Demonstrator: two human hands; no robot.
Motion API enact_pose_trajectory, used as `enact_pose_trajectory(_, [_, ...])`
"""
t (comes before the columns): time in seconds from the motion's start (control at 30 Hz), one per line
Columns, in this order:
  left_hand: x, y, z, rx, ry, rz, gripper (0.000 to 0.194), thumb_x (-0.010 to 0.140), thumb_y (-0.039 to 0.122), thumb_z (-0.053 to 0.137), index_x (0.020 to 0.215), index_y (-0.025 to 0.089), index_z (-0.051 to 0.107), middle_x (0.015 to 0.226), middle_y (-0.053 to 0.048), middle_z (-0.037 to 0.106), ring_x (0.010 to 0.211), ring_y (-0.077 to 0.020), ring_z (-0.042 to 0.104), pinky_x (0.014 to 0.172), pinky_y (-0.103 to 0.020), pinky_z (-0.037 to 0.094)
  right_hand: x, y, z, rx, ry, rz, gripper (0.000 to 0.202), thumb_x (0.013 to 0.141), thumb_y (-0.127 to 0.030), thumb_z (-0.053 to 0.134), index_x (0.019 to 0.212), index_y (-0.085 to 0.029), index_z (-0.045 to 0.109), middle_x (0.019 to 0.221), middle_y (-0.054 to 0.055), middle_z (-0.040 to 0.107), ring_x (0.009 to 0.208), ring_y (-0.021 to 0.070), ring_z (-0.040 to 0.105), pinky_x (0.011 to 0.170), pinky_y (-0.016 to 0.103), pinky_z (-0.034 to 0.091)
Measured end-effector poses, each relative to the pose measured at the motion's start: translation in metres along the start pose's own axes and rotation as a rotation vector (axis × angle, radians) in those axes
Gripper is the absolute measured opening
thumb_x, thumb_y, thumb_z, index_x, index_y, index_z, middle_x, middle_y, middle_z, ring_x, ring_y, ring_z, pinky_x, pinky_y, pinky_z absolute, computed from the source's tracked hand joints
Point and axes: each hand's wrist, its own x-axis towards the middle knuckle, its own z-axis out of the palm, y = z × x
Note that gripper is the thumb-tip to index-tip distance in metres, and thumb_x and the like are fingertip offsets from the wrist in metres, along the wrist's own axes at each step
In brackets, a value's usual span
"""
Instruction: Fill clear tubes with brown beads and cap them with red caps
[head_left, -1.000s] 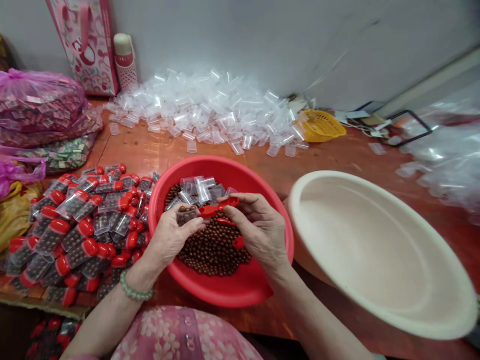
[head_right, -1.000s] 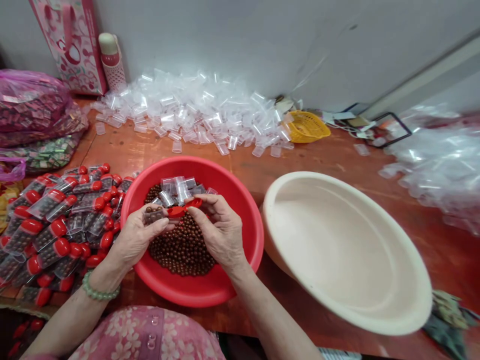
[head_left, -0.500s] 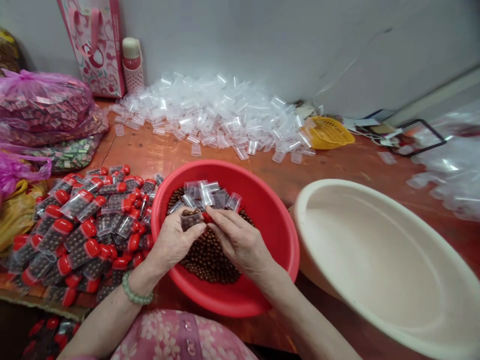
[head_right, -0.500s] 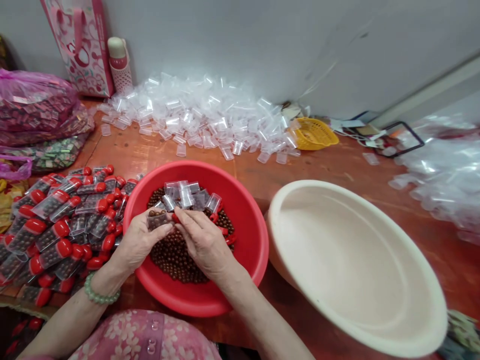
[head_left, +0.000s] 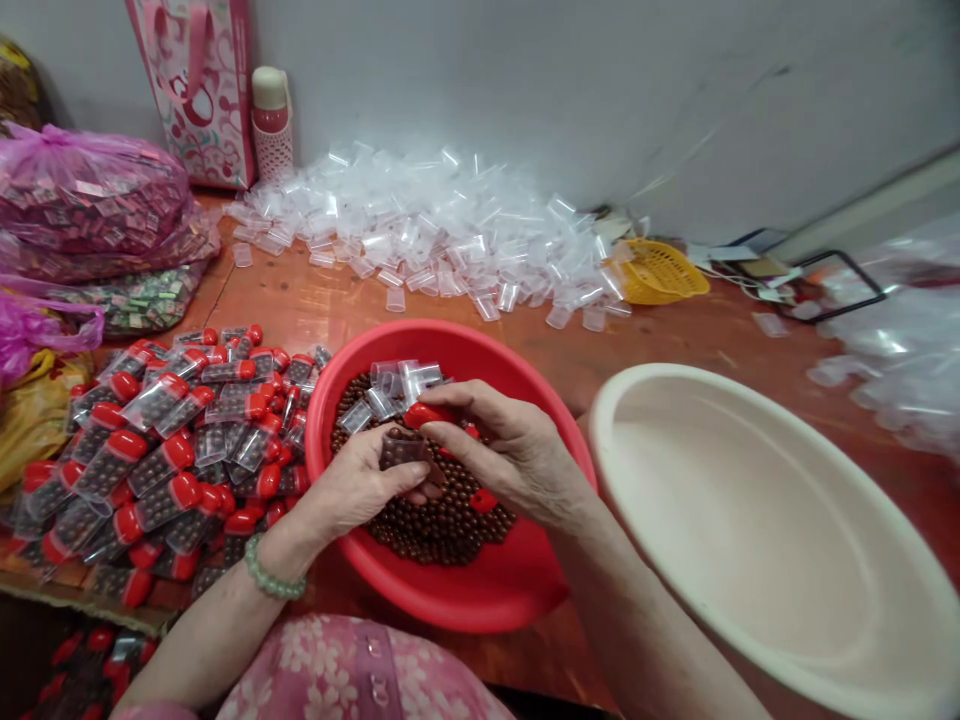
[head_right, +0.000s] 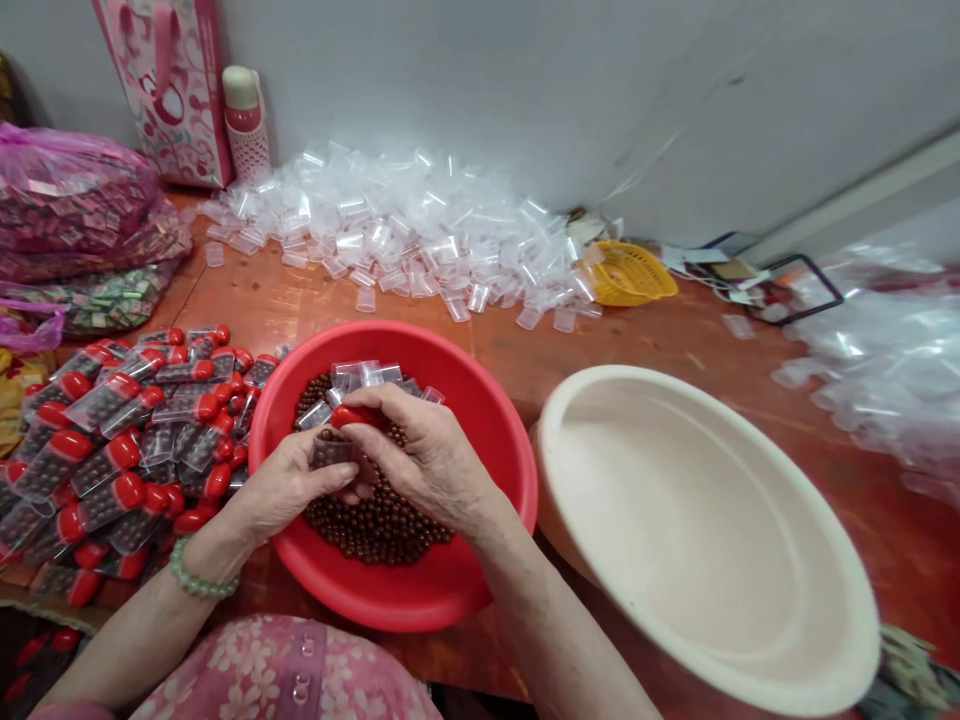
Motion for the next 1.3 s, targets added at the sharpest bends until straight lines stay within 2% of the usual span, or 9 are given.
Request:
enact_pose_trajectory(0.13, [0.001,-0.002,-0.001,0.024,-0.042,-0.02,0.038,0.069,0.041,0.076,0.085,0.011,0.058,0.07,-0.001,0.063,0.064,-0.0104,0.059,0.065,-0.025,0.048,0.008,-0.005,0.002,-0.015,-0.095,-0.071,0.014,0.088,-0.017,0.062,0.101,-0.019,0.067,0.089,0.003,0.074,0.08,0.013,0.069,0.074,0.024,0.054])
enact_pose_trajectory(0.27, [0.001,-0.001,0.0,-0.002,-0.023,-0.025,0.039,0.068,0.039,0.078,0.087,0.012,0.058,0.072,-0.001,0.063,0.066,-0.0103,0.06,0.066,-0.025,0.049,0.005,-0.002,-0.004,-0.031,-0.141,-0.081,0.013,0.089,-0.018,0.062,0.099,-0.019,0.069,0.087,0.003,0.074,0.076,0.0128,0.068,0.071,0.024,0.054])
enact_pose_trajectory(0.53, [0.001,0.001,0.0,-0.036,0.005,-0.05,0.031,0.074,0.032,0.075,0.089,0.013,0.055,0.083,-0.005,0.068,0.073,-0.0123,0.065,0.071,-0.027,0.05,-0.01,0.013,-0.025,-0.073,0.047,0.074,0.014,0.084,-0.022,0.067,0.096,-0.022,0.072,0.087,0.004,0.076,0.076,0.0179,0.071,0.069,0.028,0.058])
enact_pose_trajectory(0.63, [0.002,0.0,-0.001,-0.032,0.021,-0.043,0.031,0.073,0.031,0.076,0.09,0.013,0.057,0.083,-0.004,0.068,0.075,-0.0134,0.065,0.071,-0.027,0.049,-0.009,0.008,-0.019,-0.058,0.053,0.083,0.014,0.084,-0.023,0.066,0.097,-0.022,0.072,0.089,0.004,0.076,0.078,0.0186,0.072,0.073,0.031,0.059])
enact_pose_trajectory(0.83, [0.002,0.0,-0.003,-0.082,0.042,-0.01,0.039,0.065,0.032,0.082,0.092,0.013,0.062,0.078,-0.001,0.065,0.07,-0.0117,0.06,0.072,-0.027,0.046,0.0,-0.001,-0.005,0.031,-0.042,0.021,0.015,0.085,-0.021,0.066,0.098,-0.023,0.071,0.088,0.003,0.075,0.078,0.0161,0.07,0.073,0.029,0.057])
enact_pose_trajectory(0.97, [0.002,0.001,-0.004,-0.117,0.001,-0.023,0.04,0.065,0.028,0.081,0.095,0.013,0.06,0.083,-0.004,0.067,0.074,-0.014,0.064,0.072,-0.028,0.048,0.004,0.002,0.001,0.156,0.136,0.128,0.014,0.085,-0.025,0.067,0.098,-0.023,0.071,0.092,0.003,0.075,0.082,0.0164,0.071,0.075,0.03,0.058])
enact_pose_trajectory(1.03, [0.001,0.001,-0.004,-0.121,-0.024,-0.013,0.039,0.065,0.027,0.081,0.094,0.013,0.059,0.084,-0.004,0.067,0.074,-0.0141,0.064,0.071,-0.028,0.049,0.005,0.001,0.007,0.201,0.182,0.176,0.014,0.085,-0.029,0.068,0.097,-0.023,0.071,0.092,0.003,0.075,0.083,0.0174,0.071,0.076,0.032,0.059])
enact_pose_trajectory(1.2, [0.002,0.0,-0.006,-0.133,-0.104,-0.005,0.03,0.067,0.029,0.08,0.085,0.011,0.064,0.076,-0.004,0.065,0.071,-0.0123,0.061,0.065,-0.024,0.047,0.007,-0.005,0.021,0.255,0.074,0.279,0.018,0.082,-0.037,0.07,0.093,-0.023,0.072,0.08,0.003,0.073,0.066,0.0167,0.068,0.054,0.028,0.057])
enact_pose_trajectory(1.3, [0.001,0.0,-0.008,-0.184,-0.142,-0.053,0.029,0.065,0.02,0.079,0.089,0.01,0.064,0.079,-0.005,0.067,0.072,-0.0134,0.063,0.067,-0.025,0.049,0.007,-0.002,0.023,0.337,0.065,0.331,0.018,0.081,-0.038,0.07,0.091,-0.023,0.072,0.075,0.001,0.071,0.062,0.0152,0.066,0.051,0.026,0.054])
